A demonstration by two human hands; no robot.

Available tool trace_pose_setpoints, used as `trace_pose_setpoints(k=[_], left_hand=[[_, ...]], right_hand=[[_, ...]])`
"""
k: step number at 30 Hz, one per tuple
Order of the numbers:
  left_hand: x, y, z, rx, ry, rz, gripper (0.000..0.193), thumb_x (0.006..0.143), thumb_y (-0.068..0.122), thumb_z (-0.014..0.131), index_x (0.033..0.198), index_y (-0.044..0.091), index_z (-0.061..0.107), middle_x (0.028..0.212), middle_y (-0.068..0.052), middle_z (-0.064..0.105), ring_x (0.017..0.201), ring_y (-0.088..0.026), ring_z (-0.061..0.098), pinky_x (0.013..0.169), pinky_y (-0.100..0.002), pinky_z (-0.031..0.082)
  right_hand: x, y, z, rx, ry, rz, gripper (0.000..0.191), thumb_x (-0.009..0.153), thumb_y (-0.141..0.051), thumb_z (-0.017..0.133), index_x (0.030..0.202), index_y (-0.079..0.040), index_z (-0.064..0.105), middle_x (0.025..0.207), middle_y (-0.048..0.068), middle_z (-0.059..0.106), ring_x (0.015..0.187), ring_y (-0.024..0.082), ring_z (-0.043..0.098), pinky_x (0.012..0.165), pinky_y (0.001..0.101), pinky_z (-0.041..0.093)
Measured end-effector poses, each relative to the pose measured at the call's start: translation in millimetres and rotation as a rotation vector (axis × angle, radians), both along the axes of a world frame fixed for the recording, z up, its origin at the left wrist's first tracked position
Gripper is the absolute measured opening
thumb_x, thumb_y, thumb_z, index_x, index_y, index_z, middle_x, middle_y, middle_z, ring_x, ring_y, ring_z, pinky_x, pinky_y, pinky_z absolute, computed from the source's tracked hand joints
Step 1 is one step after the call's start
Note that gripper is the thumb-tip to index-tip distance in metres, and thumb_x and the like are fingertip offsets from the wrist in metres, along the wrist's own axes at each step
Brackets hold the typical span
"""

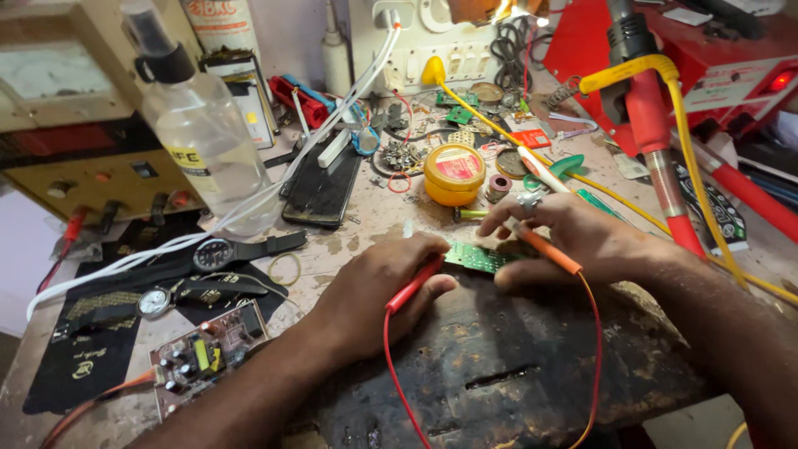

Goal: The person tests a green circuit board with multimeter probes, touching the probe tips to points along the board while holding it steady on the workbench. They then lift the board, turn it over, and continue probing and checking its components by hand.

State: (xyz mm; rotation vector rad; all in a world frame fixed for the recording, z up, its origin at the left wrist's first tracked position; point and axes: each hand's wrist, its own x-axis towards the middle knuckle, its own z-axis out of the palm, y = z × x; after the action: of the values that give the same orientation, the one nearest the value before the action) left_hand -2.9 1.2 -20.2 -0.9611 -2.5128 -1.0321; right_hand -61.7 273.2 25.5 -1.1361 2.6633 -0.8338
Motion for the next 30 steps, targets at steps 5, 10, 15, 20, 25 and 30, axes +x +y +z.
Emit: trace_pose_setpoints(k=[5,10,15,20,25,30], left_hand=[[-7.9,-5.3,-3.0,0.007,0.173,0.003,0.036,0.094,0.029,0.070,0.119,0.004,0.065,0.109,-0.018,0.071,0.105,-0.037,0.068,0.091,-0.045,0.053],[-4.8,-5.1,8.6,0.037,0.417,0.115,0.036,0.092,0.028,0.075,0.118,0.005,0.067,0.116,-0.014,0.070,0.121,-0.037,0.064,0.100,-0.048,0.050],[4.8,-3.5,13.5,0.039,0.145,0.262,0.031,0.092,0.025,0.080,0.118,0.011,0.071,0.121,-0.016,0.066,0.106,-0.026,0.066,0.088,-0.037,0.056],[-0.5,1.3,11.7,0.349,-0.038,0.160,0.030,0.088,0.015,0.080,0.115,0.007,0.069,0.107,-0.014,0.069,0.095,-0.020,0.069,0.081,-0.030,0.057],[5.2,16.7,5.5,0.497,-0.336,0.102,0.025,0.088,0.010,0.079,0.111,0.006,0.070,0.098,-0.008,0.078,0.089,-0.014,0.075,0.078,-0.025,0.060],[4.0,13.1,4.9,0.266,-0.022,-0.015,0.022,0.089,0.007,0.075,0.110,0.005,0.067,0.104,-0.011,0.072,0.095,-0.023,0.074,0.083,-0.032,0.061]], right_hand=[[-19.2,-5.1,0.6,-0.204,-0.172,0.035,0.033,0.104,-0.032,0.053,0.114,-0.008,0.073,0.098,0.002,0.073,0.090,0.011,0.069,0.080,0.0289,0.057],[-35.6,-13.7,-22.0,-0.262,-0.067,-0.073,0.025,0.097,-0.025,0.061,0.110,-0.006,0.073,0.083,0.001,0.070,0.076,0.011,0.064,0.069,0.0294,0.055],[-20.9,2.1,-31.2,-0.318,0.041,0.008,0.013,0.096,-0.012,0.077,0.102,-0.004,0.068,0.089,0.006,0.068,0.081,0.011,0.059,0.070,0.0298,0.053],[-13.9,11.6,-14.1,-0.461,-0.214,-0.125,0.028,0.086,-0.005,0.070,0.113,-0.004,0.071,0.106,0.007,0.079,0.094,0.011,0.075,0.079,0.0276,0.062],[-13.3,16.7,-3.6,-0.409,-0.243,-0.089,0.017,0.085,-0.003,0.076,0.102,0.000,0.074,0.098,0.008,0.081,0.094,0.013,0.077,0.082,0.0288,0.064],[-18.1,15.2,-15.0,-0.227,-0.365,0.056,0.012,0.091,-0.005,0.072,0.103,-0.003,0.075,0.089,0.006,0.075,0.083,0.012,0.065,0.072,0.0288,0.057]])
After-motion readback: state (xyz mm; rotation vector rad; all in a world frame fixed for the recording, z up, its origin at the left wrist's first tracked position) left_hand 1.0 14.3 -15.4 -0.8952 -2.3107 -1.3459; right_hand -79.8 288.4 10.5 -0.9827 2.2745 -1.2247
